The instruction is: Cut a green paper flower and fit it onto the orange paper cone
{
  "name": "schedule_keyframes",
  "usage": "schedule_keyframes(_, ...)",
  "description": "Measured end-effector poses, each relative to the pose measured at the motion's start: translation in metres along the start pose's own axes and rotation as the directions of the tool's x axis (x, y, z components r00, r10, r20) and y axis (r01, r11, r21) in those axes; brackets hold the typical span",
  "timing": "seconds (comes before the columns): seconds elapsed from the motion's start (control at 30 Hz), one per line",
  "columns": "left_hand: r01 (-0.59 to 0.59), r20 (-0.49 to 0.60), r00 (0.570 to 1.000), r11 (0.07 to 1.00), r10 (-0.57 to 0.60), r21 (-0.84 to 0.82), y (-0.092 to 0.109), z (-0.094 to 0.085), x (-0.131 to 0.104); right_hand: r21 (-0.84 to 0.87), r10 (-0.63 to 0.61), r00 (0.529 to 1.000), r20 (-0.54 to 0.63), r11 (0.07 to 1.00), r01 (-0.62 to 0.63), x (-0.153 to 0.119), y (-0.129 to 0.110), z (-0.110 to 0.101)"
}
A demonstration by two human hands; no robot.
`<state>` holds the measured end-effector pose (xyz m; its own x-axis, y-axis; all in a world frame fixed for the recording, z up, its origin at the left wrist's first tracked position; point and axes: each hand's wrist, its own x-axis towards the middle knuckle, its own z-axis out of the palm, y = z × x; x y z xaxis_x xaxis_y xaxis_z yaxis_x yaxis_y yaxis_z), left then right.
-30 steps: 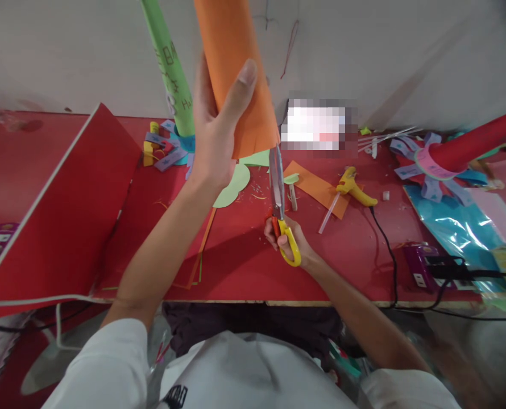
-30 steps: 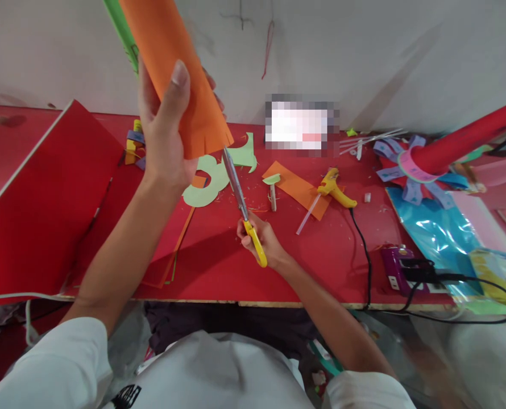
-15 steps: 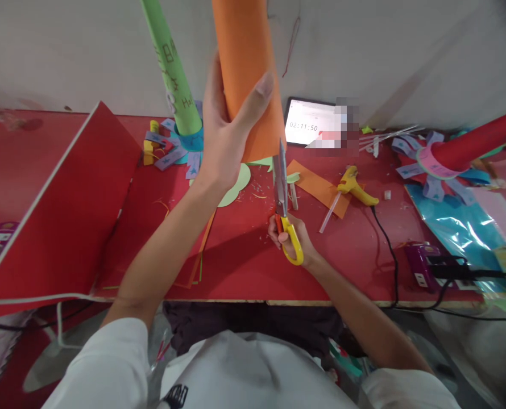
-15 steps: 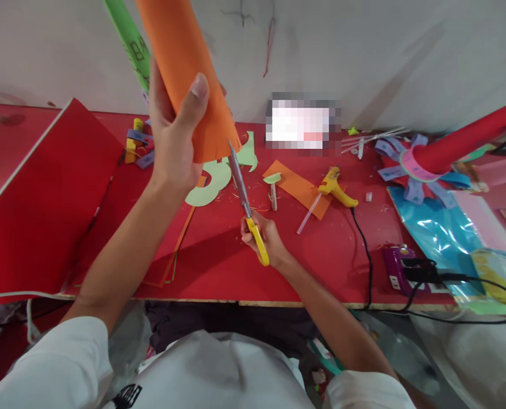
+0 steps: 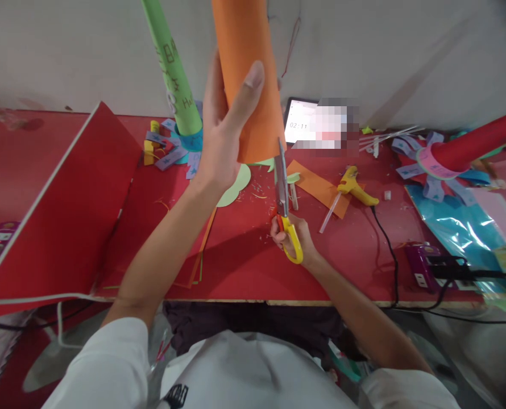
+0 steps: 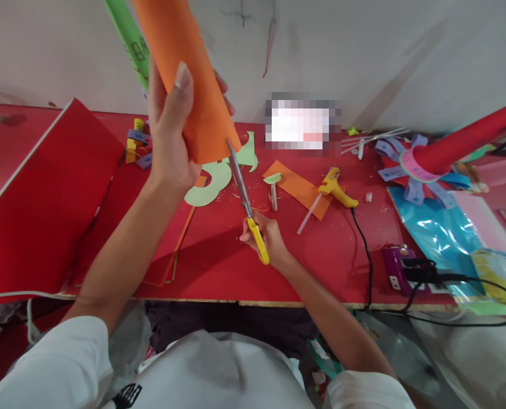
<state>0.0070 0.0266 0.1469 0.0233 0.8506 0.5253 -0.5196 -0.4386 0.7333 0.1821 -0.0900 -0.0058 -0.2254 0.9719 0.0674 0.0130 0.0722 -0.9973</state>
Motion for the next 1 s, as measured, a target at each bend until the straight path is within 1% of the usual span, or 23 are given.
schedule_keyframes(0.07, -0.025, 0.104, 0.994, 0.999, 0.023, 0.024, 0.002, -0.001, 0.000, 0.018, -0.006, 1.000, 0.028, 1.000, 0.005, -0.001, -0.001, 0.000)
schedule_keyframes(0.1, -0.030, 0.131, 0.991, 0.998, 0.023, 0.055, 0.002, -0.002, 0.001, 0.034, -0.013, 0.999, 0.042, 0.999, 0.011, -0.001, -0.002, 0.000)
schedule_keyframes(0.13, -0.043, 0.132, 0.991, 0.997, 0.033, 0.071, 0.003, -0.003, 0.001, 0.052, -0.024, 0.998, 0.054, 0.998, 0.021, -0.001, -0.004, 0.001)
schedule_keyframes(0.2, -0.063, 0.103, 0.993, 0.994, 0.054, 0.087, 0.003, -0.005, 0.001, 0.068, -0.049, 0.997, 0.066, 0.997, 0.044, -0.001, -0.005, 0.003)
schedule_keyframes(0.27, -0.065, 0.032, 0.998, 0.994, 0.062, 0.092, 0.003, -0.005, 0.001, 0.050, -0.063, 0.995, 0.074, 0.997, 0.060, 0.000, -0.005, 0.005)
schedule_keyframes(0.3, -0.064, 0.015, 0.998, 0.993, 0.063, 0.099, 0.003, -0.006, 0.001, 0.037, -0.062, 0.995, 0.078, 0.998, 0.059, 0.000, -0.004, 0.005)
schedule_keyframes(0.47, -0.109, 0.042, 0.994, 0.988, 0.105, 0.106, 0.002, -0.007, 0.001, 0.018, -0.058, 0.995, 0.087, 0.998, 0.057, 0.001, 0.005, 0.003)
schedule_keyframes(0.57, -0.077, -0.013, 0.997, 0.991, 0.079, 0.111, 0.000, -0.007, 0.000, 0.026, -0.054, 0.995, 0.082, 0.998, 0.052, 0.000, 0.007, 0.002)
schedule_keyframes(0.7, -0.105, -0.073, 0.991, 0.987, 0.115, 0.124, -0.001, -0.001, -0.004, 0.023, -0.062, 0.995, 0.073, 0.998, 0.061, 0.000, 0.004, 0.002)
schedule_keyframes(0.83, -0.126, -0.071, 0.988, 0.983, 0.136, 0.131, -0.003, 0.001, -0.004, 0.013, -0.077, 0.994, 0.074, 0.997, 0.076, 0.000, -0.001, 0.002)
schedule_keyframes(0.93, -0.144, -0.042, 0.987, 0.975, 0.153, 0.166, -0.005, -0.001, -0.003, 0.003, -0.057, 0.996, 0.075, 0.998, 0.057, -0.001, -0.003, 0.002)
schedule_keyframes(1.0, -0.135, -0.050, 0.988, 0.974, 0.146, 0.183, -0.005, -0.001, -0.003, 0.020, -0.055, 0.995, 0.080, 0.998, 0.053, -0.001, -0.003, 0.002)
